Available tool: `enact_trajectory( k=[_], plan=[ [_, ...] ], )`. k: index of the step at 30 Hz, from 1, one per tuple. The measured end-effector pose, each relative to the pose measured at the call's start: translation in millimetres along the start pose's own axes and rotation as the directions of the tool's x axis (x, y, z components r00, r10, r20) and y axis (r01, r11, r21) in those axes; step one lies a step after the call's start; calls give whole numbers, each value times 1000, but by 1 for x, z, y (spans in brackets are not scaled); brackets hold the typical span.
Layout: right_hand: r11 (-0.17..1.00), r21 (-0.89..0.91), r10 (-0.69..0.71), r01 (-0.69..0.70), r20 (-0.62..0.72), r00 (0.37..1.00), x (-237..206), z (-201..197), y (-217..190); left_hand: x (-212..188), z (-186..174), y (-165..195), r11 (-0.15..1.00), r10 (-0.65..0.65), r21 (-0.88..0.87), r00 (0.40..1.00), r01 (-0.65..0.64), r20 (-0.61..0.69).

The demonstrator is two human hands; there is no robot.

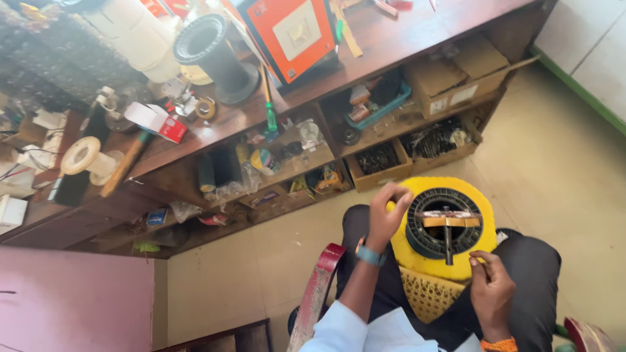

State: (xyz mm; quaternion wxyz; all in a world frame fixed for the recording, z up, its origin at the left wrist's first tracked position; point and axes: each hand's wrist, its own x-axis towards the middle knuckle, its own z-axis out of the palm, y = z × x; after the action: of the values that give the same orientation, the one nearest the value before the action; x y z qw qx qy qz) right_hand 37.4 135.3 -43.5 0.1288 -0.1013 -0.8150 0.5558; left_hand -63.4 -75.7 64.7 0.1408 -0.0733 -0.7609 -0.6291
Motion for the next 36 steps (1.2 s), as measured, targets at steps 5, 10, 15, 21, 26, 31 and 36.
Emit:
enact_trajectory(
  k=[5, 10, 15, 21, 26, 31, 36],
  plan=[
    [895, -269, -328, 357, 148, 933, -16, -15, 0, -80, 10, -12, 927, 243, 186, 900, -325, 362],
    [876, -341, -266, 341, 247, 932, -14, -27, -30, -84, 40, -34, 834, 265, 296, 809, -465, 525],
    [840, -411, -212, 356, 355, 910, 1, -67, -94, -82, 48, -40, 874, 317, 245, 875, -419, 366],
    [817, -330, -324, 474, 418, 849, 43, -71, -114, -101, 61, -51, 999, -31, -21, 999, 32, 22],
    [787, -271, -389, 554, 479, 787, 107, -42, -113, -105, 85, -46, 952, -293, -130, 945, 275, -143],
    [788, -138, -424, 600, 585, 691, 133, -17, -111, -109, 104, -29, 930, -354, -188, 907, 316, -228],
    [767, -182, -423, 615, 577, 699, 146, -13, -103, -105, 101, -27, 946, -316, -171, 906, 276, -282]
  ],
)
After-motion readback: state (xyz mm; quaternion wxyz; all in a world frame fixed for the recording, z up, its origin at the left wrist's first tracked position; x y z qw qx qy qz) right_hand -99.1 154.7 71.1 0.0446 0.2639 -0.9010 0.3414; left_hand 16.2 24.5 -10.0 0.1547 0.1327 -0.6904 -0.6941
